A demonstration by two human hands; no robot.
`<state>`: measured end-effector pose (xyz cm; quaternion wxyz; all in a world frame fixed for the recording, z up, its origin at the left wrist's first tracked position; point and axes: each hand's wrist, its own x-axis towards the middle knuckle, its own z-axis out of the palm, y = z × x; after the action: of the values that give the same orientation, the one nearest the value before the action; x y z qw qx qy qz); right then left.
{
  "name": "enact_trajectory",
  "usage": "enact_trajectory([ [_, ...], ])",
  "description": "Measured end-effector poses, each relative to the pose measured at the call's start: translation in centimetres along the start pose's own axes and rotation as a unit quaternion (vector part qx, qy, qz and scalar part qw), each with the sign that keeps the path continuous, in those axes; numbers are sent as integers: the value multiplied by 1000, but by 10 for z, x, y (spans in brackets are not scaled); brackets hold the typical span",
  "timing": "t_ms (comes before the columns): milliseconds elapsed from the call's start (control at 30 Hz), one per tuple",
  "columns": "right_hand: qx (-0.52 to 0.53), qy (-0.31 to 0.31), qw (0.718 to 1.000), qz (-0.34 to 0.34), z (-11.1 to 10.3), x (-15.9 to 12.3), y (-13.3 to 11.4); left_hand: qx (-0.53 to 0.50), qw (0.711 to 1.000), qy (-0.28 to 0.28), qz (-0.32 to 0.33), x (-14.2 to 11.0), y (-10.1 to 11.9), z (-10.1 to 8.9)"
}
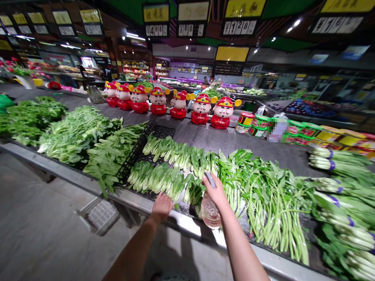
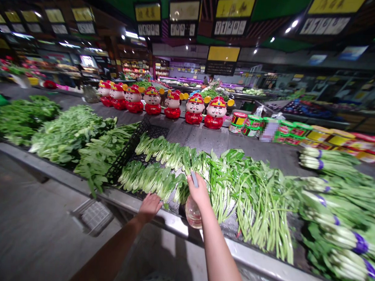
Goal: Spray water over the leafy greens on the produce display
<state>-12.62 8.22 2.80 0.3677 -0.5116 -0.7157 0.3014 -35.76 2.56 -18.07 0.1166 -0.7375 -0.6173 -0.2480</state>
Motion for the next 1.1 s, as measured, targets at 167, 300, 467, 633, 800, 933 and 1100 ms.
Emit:
enact_trajectory([
  [167, -1, -1, 999, 45, -5, -11, 11, 3, 1000, -17, -1, 1, 1, -4],
  [300, 15, -7, 998, 62, -11, -21, 18, 11, 1000, -24, 4, 2, 2, -9],
  [467, 42, -3, 997, 71, -20, -30, 21, 15, 999, -27, 13, 2, 2, -11],
  [633, 42, 6, 996, 73, -28, -33, 29, -2, 999, -31, 6, 3, 2, -12],
  [800, 29, 30, 997, 65, -34, -32, 38, -8, 999, -33, 2, 4, 2, -12],
  [933, 11, 45, 996, 77, -37, -33, 40, -6, 999, -38, 3, 5, 3, -14],
  [1100, 12, 19, 996, 88, -37, -35, 43, 2, 998, -60, -5, 7, 5, -17],
])
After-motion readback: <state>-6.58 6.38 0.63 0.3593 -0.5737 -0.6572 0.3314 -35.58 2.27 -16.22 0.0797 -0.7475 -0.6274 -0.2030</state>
